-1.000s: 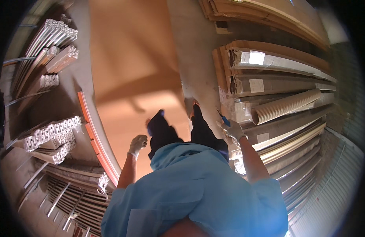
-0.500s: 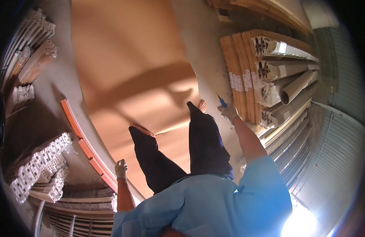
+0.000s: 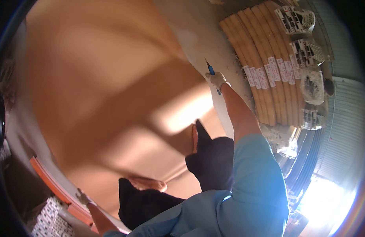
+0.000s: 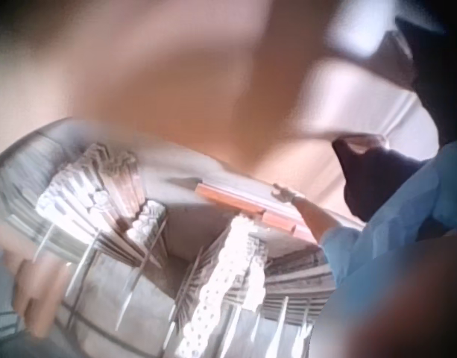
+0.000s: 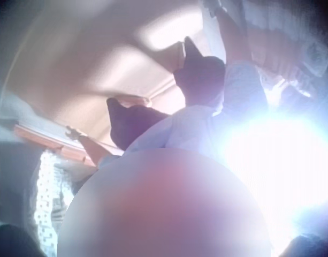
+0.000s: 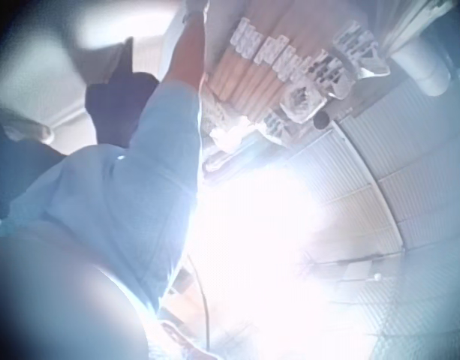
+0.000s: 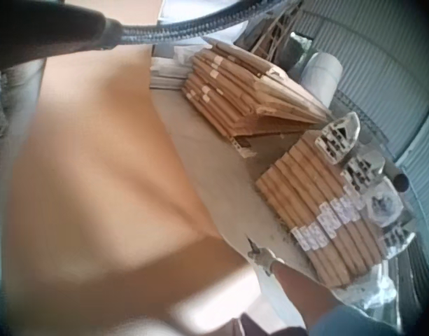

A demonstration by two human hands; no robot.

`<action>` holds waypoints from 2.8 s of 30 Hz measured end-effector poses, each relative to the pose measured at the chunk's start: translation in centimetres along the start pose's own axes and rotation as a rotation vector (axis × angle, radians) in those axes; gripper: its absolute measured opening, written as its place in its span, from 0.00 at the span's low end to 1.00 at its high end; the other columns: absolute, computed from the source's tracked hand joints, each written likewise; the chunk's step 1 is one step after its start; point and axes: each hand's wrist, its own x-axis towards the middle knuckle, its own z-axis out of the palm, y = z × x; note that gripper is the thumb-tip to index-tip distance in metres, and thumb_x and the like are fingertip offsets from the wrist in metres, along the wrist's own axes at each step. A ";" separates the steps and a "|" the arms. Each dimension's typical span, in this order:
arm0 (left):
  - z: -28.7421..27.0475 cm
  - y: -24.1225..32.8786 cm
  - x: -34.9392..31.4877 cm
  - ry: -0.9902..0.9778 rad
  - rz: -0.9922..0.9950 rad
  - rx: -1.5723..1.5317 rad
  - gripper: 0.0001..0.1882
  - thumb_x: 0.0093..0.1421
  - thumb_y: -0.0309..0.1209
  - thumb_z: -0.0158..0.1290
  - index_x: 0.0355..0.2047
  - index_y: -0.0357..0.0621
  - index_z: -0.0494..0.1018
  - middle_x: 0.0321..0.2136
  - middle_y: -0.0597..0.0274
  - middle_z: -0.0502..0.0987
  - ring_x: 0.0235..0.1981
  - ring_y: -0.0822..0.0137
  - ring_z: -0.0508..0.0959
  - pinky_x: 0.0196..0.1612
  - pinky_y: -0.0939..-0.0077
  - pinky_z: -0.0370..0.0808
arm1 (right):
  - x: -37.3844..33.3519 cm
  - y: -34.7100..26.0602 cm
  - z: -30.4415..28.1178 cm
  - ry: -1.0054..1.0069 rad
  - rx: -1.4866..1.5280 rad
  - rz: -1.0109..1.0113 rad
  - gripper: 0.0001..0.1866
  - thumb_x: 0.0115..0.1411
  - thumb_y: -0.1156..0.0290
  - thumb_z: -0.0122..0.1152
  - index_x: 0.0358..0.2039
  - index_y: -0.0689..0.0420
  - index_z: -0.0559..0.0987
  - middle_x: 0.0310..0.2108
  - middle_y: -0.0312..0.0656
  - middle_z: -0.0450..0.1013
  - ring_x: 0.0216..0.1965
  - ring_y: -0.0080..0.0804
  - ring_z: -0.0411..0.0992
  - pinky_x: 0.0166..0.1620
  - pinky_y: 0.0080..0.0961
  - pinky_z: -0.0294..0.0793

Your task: The person uses a utility knife to cut a large sheet of brown cardboard into smaller rectangular pieces. They repeatedly position the sheet, score it with the knife, and tear it apart by hand, stacking the cut pieces on the floor.

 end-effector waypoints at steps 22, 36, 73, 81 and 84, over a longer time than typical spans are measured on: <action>-1.5 5.9 10.6 -0.224 0.343 -0.545 0.27 0.62 0.46 0.52 0.51 0.35 0.73 0.53 0.53 0.72 0.53 0.60 0.71 0.57 0.65 0.66 | 1.6 -0.2 1.3 0.194 0.111 -0.113 0.26 0.58 0.45 0.54 0.29 0.59 0.79 0.19 0.39 0.71 0.23 0.32 0.70 0.31 0.31 0.68; -0.6 5.7 11.5 -0.348 0.234 -0.572 0.40 0.56 0.58 0.53 0.62 0.47 0.61 0.62 0.58 0.63 0.63 0.56 0.61 0.64 0.53 0.51 | 3.4 -0.7 3.8 0.245 0.156 0.031 0.36 0.53 0.34 0.55 0.34 0.62 0.81 0.32 0.50 0.76 0.37 0.44 0.75 0.42 0.35 0.71; -1.6 6.7 5.1 -0.146 0.490 -0.062 0.45 0.52 0.59 0.57 0.61 0.41 0.60 0.60 0.46 0.63 0.60 0.49 0.64 0.61 0.49 0.62 | -2.0 4.5 8.6 0.285 0.428 -0.058 0.19 0.57 0.60 0.62 0.49 0.49 0.76 0.42 0.44 0.76 0.46 0.40 0.74 0.49 0.34 0.71; -1.7 5.4 7.7 -0.186 0.490 0.072 0.47 0.51 0.65 0.52 0.65 0.54 0.55 0.64 0.48 0.55 0.66 0.50 0.48 0.64 0.45 0.49 | -2.8 3.5 6.6 0.320 -0.072 -0.007 0.19 0.56 0.50 0.60 0.44 0.46 0.80 0.44 0.43 0.77 0.48 0.43 0.73 0.50 0.39 0.71; -0.5 4.8 10.4 -0.043 0.548 0.045 0.50 0.47 0.60 0.61 0.63 0.44 0.58 0.59 0.43 0.64 0.57 0.46 0.68 0.56 0.53 0.67 | -2.8 2.2 5.6 0.295 -0.212 -0.011 0.17 0.57 0.51 0.60 0.41 0.47 0.82 0.43 0.43 0.77 0.47 0.43 0.74 0.47 0.38 0.74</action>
